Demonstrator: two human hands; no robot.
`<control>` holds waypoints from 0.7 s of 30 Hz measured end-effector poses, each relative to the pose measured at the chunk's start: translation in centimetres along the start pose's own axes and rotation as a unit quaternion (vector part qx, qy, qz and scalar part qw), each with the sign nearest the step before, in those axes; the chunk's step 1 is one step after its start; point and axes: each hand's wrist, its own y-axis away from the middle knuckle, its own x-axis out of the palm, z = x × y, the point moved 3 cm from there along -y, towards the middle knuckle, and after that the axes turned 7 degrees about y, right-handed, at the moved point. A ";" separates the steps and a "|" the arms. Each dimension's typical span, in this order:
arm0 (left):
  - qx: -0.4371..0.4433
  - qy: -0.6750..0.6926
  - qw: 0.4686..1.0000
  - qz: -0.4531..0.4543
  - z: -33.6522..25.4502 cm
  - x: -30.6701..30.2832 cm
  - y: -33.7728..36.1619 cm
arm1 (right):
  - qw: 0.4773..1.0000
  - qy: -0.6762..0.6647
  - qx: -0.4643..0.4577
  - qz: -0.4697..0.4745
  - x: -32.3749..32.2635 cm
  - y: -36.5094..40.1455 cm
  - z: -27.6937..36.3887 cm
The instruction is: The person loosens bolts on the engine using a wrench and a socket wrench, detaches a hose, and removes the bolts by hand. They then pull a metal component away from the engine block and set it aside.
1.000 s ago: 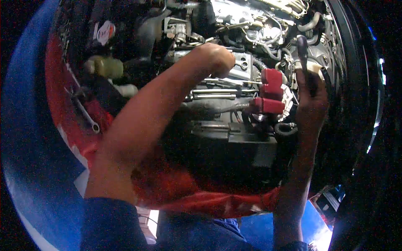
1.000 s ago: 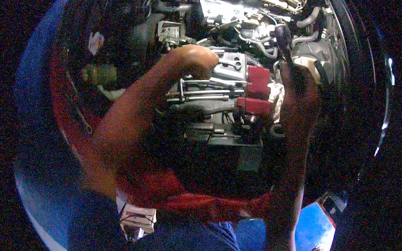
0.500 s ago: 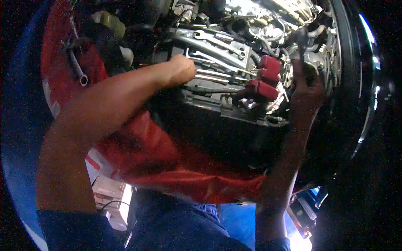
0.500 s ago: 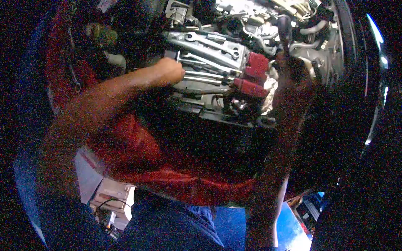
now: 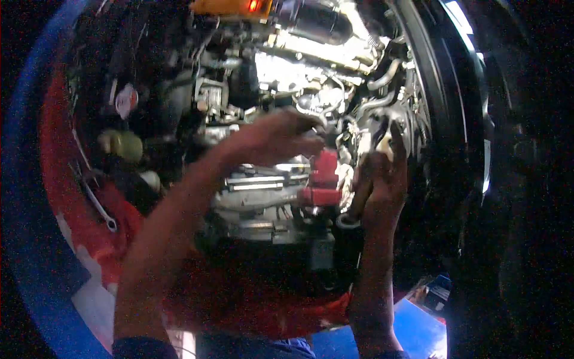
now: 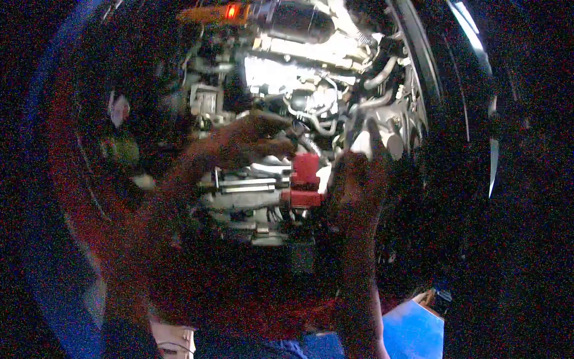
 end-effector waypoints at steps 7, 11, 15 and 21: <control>-0.046 0.078 0.996 -0.025 -1.1 1.2 -0.9 | 0.965 -0.195 0.160 0.067 0.6 0.4 2.0; -0.057 0.097 0.990 -0.089 0.6 2.2 -1.1 | 0.986 -0.089 0.097 0.101 1.2 1.1 2.3; -0.053 0.161 0.981 -0.092 -0.2 0.7 -1.9 | 0.981 -0.114 0.101 0.121 0.6 0.6 2.2; -0.145 0.180 0.970 -0.073 -1.9 1.1 -1.5 | 0.964 -0.138 0.174 0.143 -0.1 0.6 2.8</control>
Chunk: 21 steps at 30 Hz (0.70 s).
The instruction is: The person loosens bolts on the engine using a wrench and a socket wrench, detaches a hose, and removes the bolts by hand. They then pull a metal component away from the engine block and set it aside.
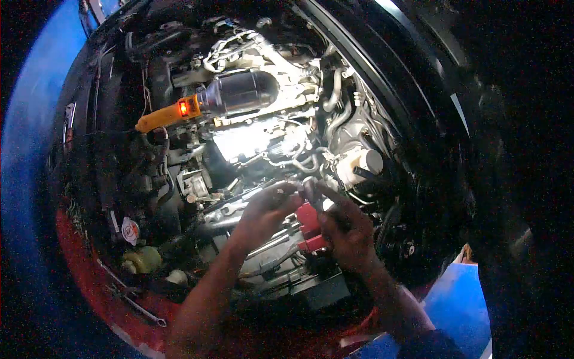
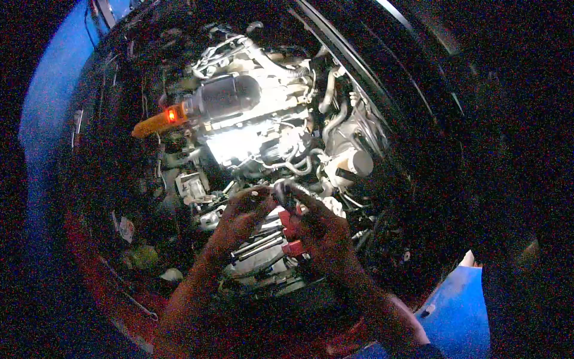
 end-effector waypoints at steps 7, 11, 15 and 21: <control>0.014 0.065 0.998 0.004 1.1 -0.9 -0.1 | 0.998 -0.016 -0.018 0.066 -0.7 -0.6 -1.4; -0.140 0.115 0.983 0.027 0.5 -1.2 1.1 | 0.985 0.083 -0.119 0.090 -0.6 -0.6 -0.9; -0.172 0.102 0.979 0.038 -0.2 0.1 1.3 | 0.992 -0.040 -0.091 0.072 0.4 -0.5 -1.9; -0.117 0.259 0.955 -0.087 3.0 -1.2 -1.0 | 0.997 -0.031 0.056 -0.047 -0.6 -1.7 -3.6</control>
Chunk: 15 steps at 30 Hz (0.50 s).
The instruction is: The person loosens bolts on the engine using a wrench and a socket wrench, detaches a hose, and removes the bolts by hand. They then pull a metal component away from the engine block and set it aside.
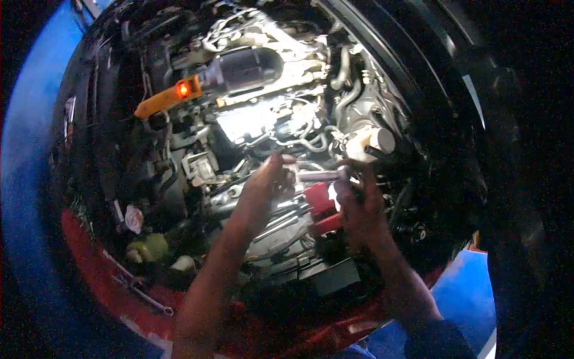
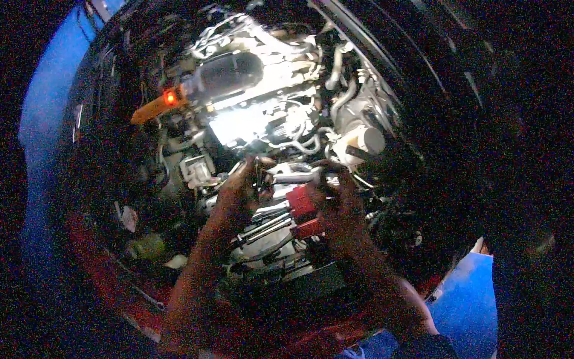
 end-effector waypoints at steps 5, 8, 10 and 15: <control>0.075 0.188 0.978 0.052 -0.2 -0.1 -0.5 | 0.999 0.006 -0.002 -0.033 0.2 0.3 0.9; 0.072 0.273 0.958 0.049 0.2 0.6 -0.6 | 0.946 0.213 -0.235 -0.061 0.9 1.0 1.8; 0.063 0.226 0.971 0.046 0.1 1.0 -0.4 | 0.953 0.194 -0.228 -0.041 1.3 1.4 1.9; 0.060 0.158 0.984 0.056 0.8 1.5 -0.2 | 0.965 0.210 -0.151 -0.038 1.0 1.7 2.0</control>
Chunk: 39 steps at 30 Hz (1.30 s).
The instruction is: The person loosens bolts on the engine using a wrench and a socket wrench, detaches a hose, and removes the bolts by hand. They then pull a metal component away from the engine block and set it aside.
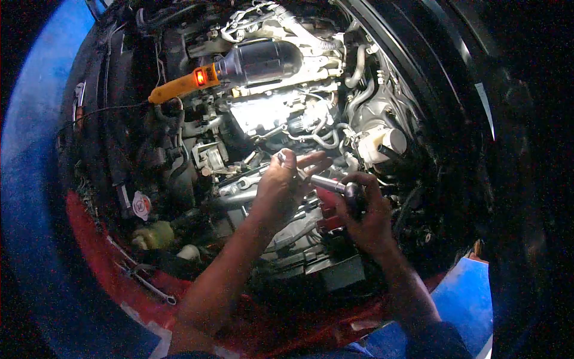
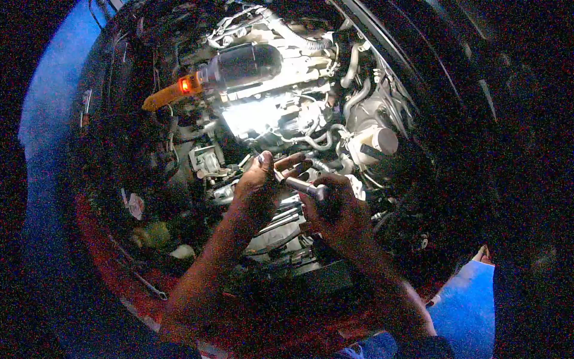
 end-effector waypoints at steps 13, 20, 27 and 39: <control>0.054 -0.166 0.985 0.010 0.6 1.1 1.6 | 0.972 -0.185 0.035 0.139 0.5 0.1 0.2; -0.075 0.078 0.987 -0.120 1.4 -0.6 1.0 | 0.945 0.122 -0.284 0.109 4.2 1.5 0.6; -0.069 0.083 0.991 -0.078 -1.4 -2.0 0.8 | 0.969 -0.084 -0.212 0.099 3.6 1.7 1.1; -0.170 0.040 0.985 0.002 -0.3 2.3 2.3 | 0.982 0.034 -0.157 0.096 1.6 0.1 -0.7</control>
